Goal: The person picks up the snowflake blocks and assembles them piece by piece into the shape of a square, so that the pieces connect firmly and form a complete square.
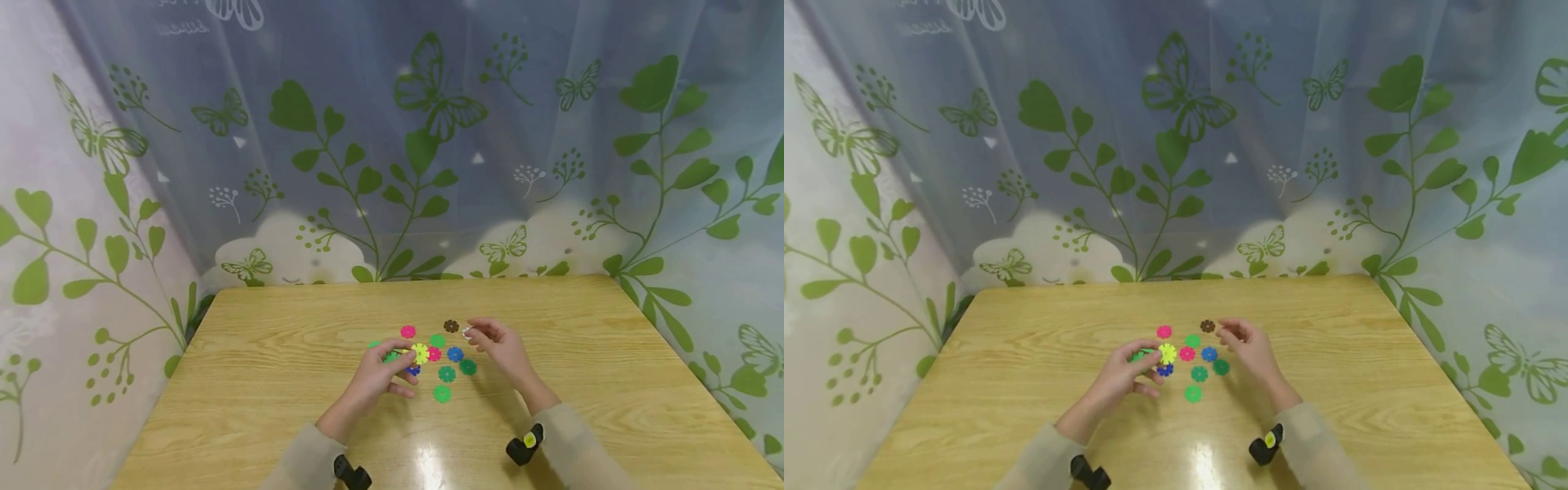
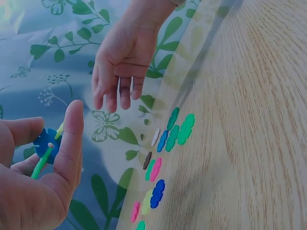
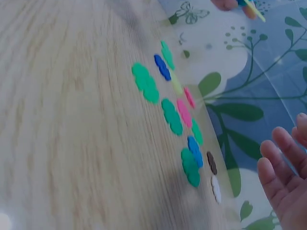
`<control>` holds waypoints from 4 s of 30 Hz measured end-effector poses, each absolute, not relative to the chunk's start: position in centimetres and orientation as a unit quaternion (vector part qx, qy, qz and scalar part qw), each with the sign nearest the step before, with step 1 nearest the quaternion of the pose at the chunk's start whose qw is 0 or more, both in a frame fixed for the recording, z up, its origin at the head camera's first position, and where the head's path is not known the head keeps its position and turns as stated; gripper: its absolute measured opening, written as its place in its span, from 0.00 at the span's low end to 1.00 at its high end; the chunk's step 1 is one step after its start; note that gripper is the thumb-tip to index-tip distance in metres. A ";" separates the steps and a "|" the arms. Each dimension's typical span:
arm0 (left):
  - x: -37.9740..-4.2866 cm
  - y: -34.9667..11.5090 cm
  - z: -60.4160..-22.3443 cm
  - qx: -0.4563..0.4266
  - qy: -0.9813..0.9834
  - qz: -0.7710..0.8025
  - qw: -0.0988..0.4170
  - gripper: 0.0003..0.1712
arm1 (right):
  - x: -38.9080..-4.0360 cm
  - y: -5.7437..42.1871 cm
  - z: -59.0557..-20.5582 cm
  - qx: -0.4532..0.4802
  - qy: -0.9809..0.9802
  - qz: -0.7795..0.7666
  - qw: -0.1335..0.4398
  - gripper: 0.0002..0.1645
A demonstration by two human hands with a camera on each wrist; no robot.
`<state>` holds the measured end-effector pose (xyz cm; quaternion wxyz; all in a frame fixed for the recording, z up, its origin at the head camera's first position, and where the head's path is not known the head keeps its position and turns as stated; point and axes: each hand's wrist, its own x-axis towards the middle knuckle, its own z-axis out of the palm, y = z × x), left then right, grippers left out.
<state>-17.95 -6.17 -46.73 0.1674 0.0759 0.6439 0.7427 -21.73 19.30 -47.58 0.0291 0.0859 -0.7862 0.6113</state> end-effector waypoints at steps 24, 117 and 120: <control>-17.9 -6.2 -46.8 0.086 0.645 0.740 0.168 0.24 | -26.4 20.2 -51.0 0.089 -0.963 0.254 0.029 0.25; -18.1 -6.2 -45.9 0.074 0.642 0.745 0.166 0.26 | -20.1 13.6 -47.2 0.194 -0.732 0.652 0.045 0.01; -18.2 -6.0 -45.9 0.079 0.645 0.744 0.158 0.26 | -20.0 13.1 -47.3 0.187 -0.724 0.661 0.059 0.04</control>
